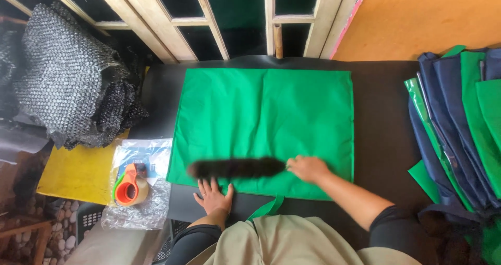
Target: The person dusts a green tote bag with a feather duster, places a bubble-wrapped item inside, adds a small blue card, and folds the bag closed. The person dusts the exterior again before setting the duster aside.
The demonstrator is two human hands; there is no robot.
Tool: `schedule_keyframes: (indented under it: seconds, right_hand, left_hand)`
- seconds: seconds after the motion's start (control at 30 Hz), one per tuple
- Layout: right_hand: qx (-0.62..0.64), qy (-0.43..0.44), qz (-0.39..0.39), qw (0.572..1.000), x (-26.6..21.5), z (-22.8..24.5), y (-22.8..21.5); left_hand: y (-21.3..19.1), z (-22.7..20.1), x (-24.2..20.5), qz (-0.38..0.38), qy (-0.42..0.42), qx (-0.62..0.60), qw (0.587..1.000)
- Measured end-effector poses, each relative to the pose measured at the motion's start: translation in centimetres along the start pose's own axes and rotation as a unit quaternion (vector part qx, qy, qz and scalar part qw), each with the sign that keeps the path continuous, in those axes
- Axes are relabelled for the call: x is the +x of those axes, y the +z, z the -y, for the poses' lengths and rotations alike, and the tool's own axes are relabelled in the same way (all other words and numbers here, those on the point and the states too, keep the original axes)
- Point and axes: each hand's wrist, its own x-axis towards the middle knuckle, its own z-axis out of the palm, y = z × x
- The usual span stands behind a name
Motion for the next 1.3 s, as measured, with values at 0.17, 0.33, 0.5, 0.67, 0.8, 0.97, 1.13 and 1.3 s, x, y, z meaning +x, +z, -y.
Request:
schedule_keyframes:
  seconds: [0.17,0.33,0.5,0.67,0.8,0.97,1.13,1.3]
  right_hand:
    - [0.215,0.373,-0.011,0.903,-0.1,-4.9,-10.9]
    - [0.14,0.294,-0.187,0.927,0.3,-4.4,-4.4]
    - [0.011,0.029,-0.017,0.999,-5.0,0.1,2.2]
    - [0.12,0.24,0.031,0.963,-4.4,-4.4,-5.1]
    - [0.184,0.361,-0.12,0.906,-3.0,-7.5,-6.3]
    - [0.202,0.228,-0.042,0.952,-5.3,0.0,-4.4]
    - [0.138,0.107,0.073,0.982,-7.6,3.4,-8.7]
    - [0.125,0.357,-0.059,0.924,-5.2,-4.2,-8.7]
  left_hand:
    - [-2.3,-0.7,-0.5,0.028,0.012,-0.047,0.998]
    - [-1.9,-0.3,-0.4,-0.004,0.022,-0.052,0.998]
    - [-1.9,-0.5,-0.5,0.054,-0.007,0.0,0.998]
    - [-2.1,-0.4,-1.0,0.012,0.013,-0.048,0.999]
    - [-2.3,-0.5,-0.8,0.007,0.018,-0.069,0.997]
    - [-2.6,-0.5,-0.8,0.01,0.018,-0.062,0.998]
    - [2.1,1.1,0.1,-0.016,0.003,0.049,0.999]
    - [0.8,0.7,-0.3,-0.031,0.022,-0.007,0.999]
